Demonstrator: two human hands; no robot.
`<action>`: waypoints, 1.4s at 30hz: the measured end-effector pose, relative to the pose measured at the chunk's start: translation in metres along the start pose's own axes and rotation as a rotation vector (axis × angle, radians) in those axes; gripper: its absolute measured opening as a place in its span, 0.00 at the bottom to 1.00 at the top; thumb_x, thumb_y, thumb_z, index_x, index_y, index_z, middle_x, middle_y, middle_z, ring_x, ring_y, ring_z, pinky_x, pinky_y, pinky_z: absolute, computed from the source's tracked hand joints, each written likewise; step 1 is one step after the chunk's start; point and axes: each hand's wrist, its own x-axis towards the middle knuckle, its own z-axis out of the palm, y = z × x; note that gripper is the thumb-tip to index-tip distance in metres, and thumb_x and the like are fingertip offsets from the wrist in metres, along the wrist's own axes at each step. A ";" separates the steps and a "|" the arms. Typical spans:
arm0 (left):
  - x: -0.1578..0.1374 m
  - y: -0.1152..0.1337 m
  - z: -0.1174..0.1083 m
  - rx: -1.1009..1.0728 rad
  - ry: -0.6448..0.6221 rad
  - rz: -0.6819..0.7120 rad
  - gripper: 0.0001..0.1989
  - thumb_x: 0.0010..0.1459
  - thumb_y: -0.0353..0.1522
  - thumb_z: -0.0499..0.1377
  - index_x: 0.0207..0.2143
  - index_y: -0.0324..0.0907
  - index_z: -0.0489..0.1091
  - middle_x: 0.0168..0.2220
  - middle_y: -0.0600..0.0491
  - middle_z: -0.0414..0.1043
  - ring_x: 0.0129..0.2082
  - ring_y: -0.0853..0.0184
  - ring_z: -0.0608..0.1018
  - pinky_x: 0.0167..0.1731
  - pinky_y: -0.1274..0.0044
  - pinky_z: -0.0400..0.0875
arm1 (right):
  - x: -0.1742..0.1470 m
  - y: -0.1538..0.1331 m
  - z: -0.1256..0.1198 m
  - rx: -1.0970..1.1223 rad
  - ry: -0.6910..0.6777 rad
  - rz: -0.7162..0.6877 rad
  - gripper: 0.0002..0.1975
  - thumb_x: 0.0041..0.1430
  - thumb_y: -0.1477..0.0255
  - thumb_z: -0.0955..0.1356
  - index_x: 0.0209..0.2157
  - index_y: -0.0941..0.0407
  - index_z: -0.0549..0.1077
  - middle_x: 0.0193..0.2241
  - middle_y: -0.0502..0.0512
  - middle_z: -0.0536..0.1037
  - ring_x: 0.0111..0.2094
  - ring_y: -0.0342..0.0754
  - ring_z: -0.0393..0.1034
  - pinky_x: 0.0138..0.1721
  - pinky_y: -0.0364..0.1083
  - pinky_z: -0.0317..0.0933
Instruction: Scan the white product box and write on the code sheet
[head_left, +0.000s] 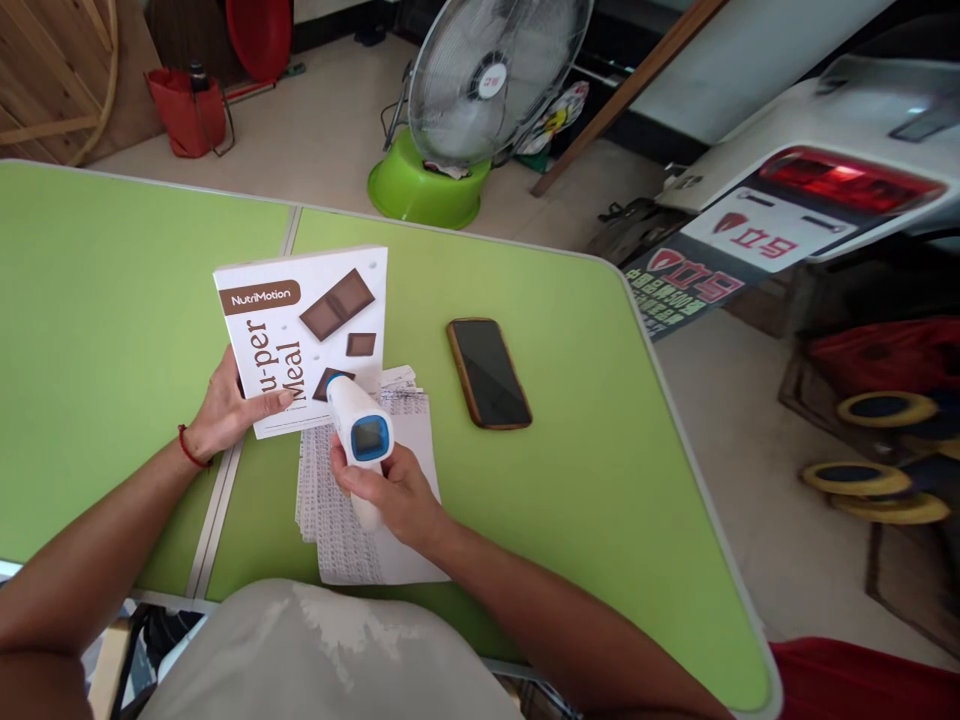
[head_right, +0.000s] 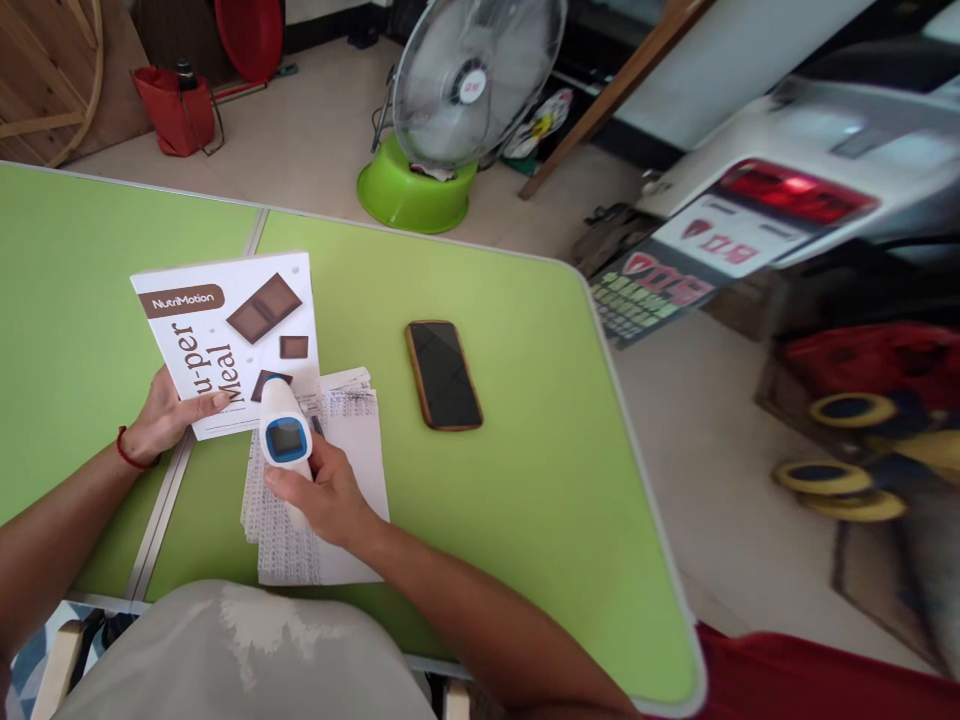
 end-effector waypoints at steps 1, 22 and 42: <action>0.000 0.000 0.000 -0.001 -0.002 0.001 0.31 0.42 0.41 0.71 0.45 0.38 0.64 0.43 0.44 0.74 0.45 0.51 0.76 0.44 0.61 0.73 | 0.000 0.000 0.000 -0.004 -0.005 -0.008 0.12 0.46 0.64 0.70 0.25 0.54 0.65 0.22 0.47 0.64 0.25 0.42 0.56 0.29 0.46 0.54; 0.000 0.003 0.001 -0.013 -0.001 -0.007 0.31 0.42 0.41 0.72 0.44 0.38 0.65 0.44 0.44 0.74 0.45 0.51 0.76 0.44 0.61 0.73 | 0.001 0.004 -0.001 -0.030 0.008 -0.032 0.13 0.46 0.63 0.72 0.28 0.55 0.68 0.24 0.48 0.66 0.26 0.43 0.58 0.30 0.46 0.56; 0.015 -0.009 -0.026 0.137 0.200 0.234 0.32 0.44 0.41 0.73 0.49 0.39 0.66 0.50 0.48 0.72 0.50 0.53 0.73 0.52 0.60 0.70 | 0.015 -0.027 -0.051 -0.660 0.295 -0.292 0.18 0.51 0.60 0.69 0.42 0.55 0.70 0.36 0.56 0.76 0.34 0.50 0.69 0.36 0.49 0.63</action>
